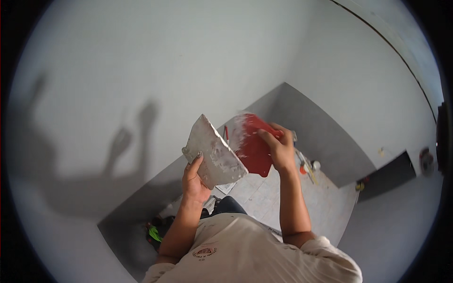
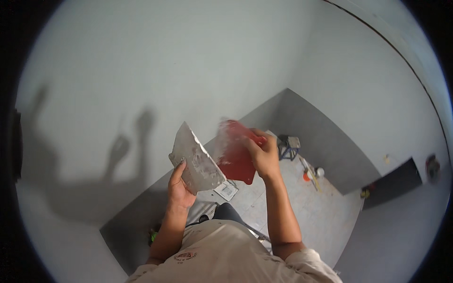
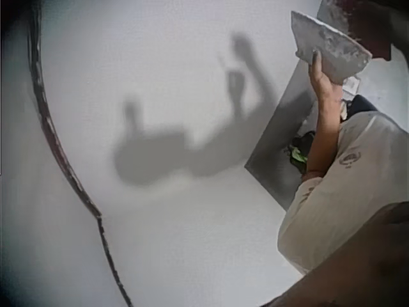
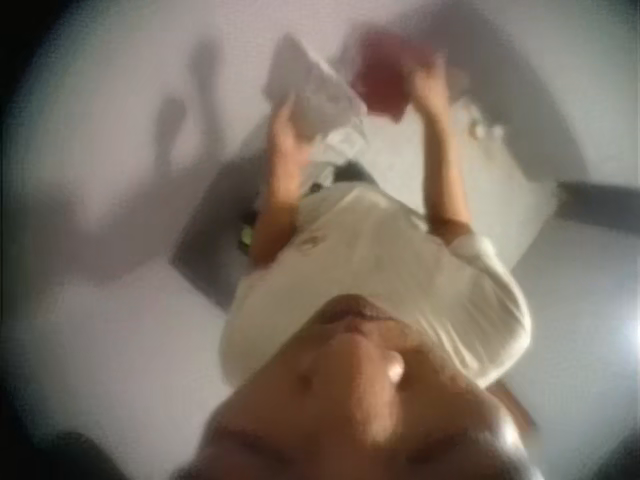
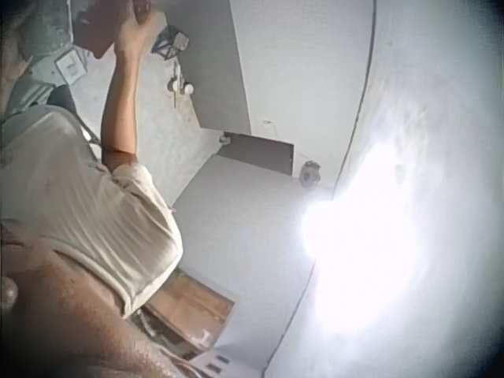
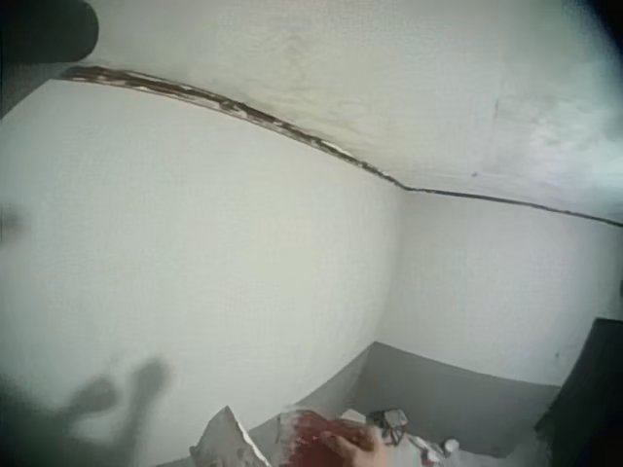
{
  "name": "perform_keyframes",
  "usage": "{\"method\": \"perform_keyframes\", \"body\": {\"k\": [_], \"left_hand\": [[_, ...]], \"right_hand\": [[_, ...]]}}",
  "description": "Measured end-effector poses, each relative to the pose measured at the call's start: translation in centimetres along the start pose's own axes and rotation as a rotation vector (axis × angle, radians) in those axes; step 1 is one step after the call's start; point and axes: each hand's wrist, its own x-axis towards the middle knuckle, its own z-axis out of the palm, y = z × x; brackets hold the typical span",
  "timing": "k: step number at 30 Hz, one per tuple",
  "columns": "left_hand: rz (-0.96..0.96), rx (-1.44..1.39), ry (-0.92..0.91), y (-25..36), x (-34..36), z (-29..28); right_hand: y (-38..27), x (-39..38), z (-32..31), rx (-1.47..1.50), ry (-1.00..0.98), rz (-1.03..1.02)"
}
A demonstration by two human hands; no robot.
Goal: The person applies putty to the ceiling using putty knives, adds more paste onto a spatula from a plastic bag, and spreads the paste across the ceiling.
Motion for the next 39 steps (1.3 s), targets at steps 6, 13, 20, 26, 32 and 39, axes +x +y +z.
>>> {"method": "perform_keyframes", "body": {"k": [6, 13, 20, 26, 32, 39], "left_hand": [[-0.187, 0.012, -0.075, -0.7, 1.3, -1.2], [-0.105, 0.096, 0.051, -2.6, 0.5, -3.0], [-0.194, 0.113, 0.107, -2.7, 1.4, -4.5], [-0.303, 0.193, 0.085, -2.4, 1.4, -3.3], [-0.283, 0.160, 0.132, -2.0, 2.0, -4.3], [-0.370, 0.159, 0.061, -1.8, 2.6, -4.3]], "right_hand": [[3.7, 2.8, 3.2, 0.166, -0.234, 0.434], [6.1, 2.8, 4.2, 0.147, -0.509, 0.492], [-4.9, 7.8, 0.0, -0.535, -0.348, 0.335], [-17.2, 3.1, -3.6, -0.944, -0.221, -0.013], [-22.3, -7.2, -6.6, -1.318, -0.255, 0.053], [-22.6, -19.8, -13.5, -1.439, -0.167, 0.584]]}}
